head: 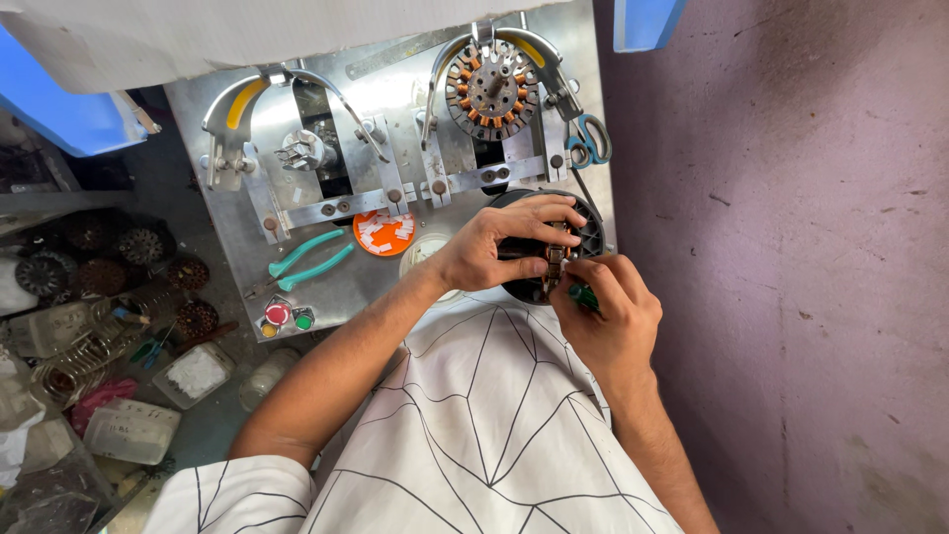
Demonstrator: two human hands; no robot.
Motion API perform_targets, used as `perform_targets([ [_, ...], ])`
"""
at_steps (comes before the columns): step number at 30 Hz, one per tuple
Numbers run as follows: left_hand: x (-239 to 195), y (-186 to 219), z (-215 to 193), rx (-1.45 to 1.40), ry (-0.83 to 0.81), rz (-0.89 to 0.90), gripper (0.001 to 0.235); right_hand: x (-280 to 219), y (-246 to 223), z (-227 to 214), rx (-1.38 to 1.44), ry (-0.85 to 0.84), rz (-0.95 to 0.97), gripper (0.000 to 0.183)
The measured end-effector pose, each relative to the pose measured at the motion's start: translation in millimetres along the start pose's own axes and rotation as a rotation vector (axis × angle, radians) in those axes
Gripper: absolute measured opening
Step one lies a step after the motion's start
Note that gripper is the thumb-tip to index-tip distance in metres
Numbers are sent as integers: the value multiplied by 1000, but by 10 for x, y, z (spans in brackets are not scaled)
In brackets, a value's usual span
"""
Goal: The person winds copper wire onto fan stators using an industrial winding machine, then uses a screwdriver to secure the wire ends and tidy the connections.
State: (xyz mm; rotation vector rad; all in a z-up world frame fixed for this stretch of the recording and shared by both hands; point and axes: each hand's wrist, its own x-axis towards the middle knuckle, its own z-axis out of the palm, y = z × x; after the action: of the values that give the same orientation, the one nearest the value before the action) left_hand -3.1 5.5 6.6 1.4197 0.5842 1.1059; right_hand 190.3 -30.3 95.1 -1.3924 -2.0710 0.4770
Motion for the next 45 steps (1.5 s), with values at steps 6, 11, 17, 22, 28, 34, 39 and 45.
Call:
perform_targets([
  [6, 39, 47, -74, 278, 214, -39, 36, 73, -34, -30, 34, -53, 50, 21],
  [11, 172, 135, -192, 514, 350, -70, 36, 76, -22, -35, 76, -54, 61, 24],
  [17, 66, 190, -30, 145, 43, 14, 37, 47, 16, -34, 96, -40, 88, 25],
  [22, 99, -30, -80, 527, 466, -110, 32, 67, -35, -17, 74, -10, 68, 20],
  [28, 373, -576, -622, 1199, 455, 108, 36, 62, -16, -11, 78, 14, 67, 20],
  [34, 413, -895, -594, 1334, 569, 205, 27, 106, 18, -16, 101, -3, 84, 24],
  [39, 466, -836, -531, 1280, 609, 149, 25, 127, 131, -9, 189, -29, 33, 27],
  [45, 387, -234, -358, 722, 590, -118, 26, 102, 126, -34, 132, -64, 11, 26],
])
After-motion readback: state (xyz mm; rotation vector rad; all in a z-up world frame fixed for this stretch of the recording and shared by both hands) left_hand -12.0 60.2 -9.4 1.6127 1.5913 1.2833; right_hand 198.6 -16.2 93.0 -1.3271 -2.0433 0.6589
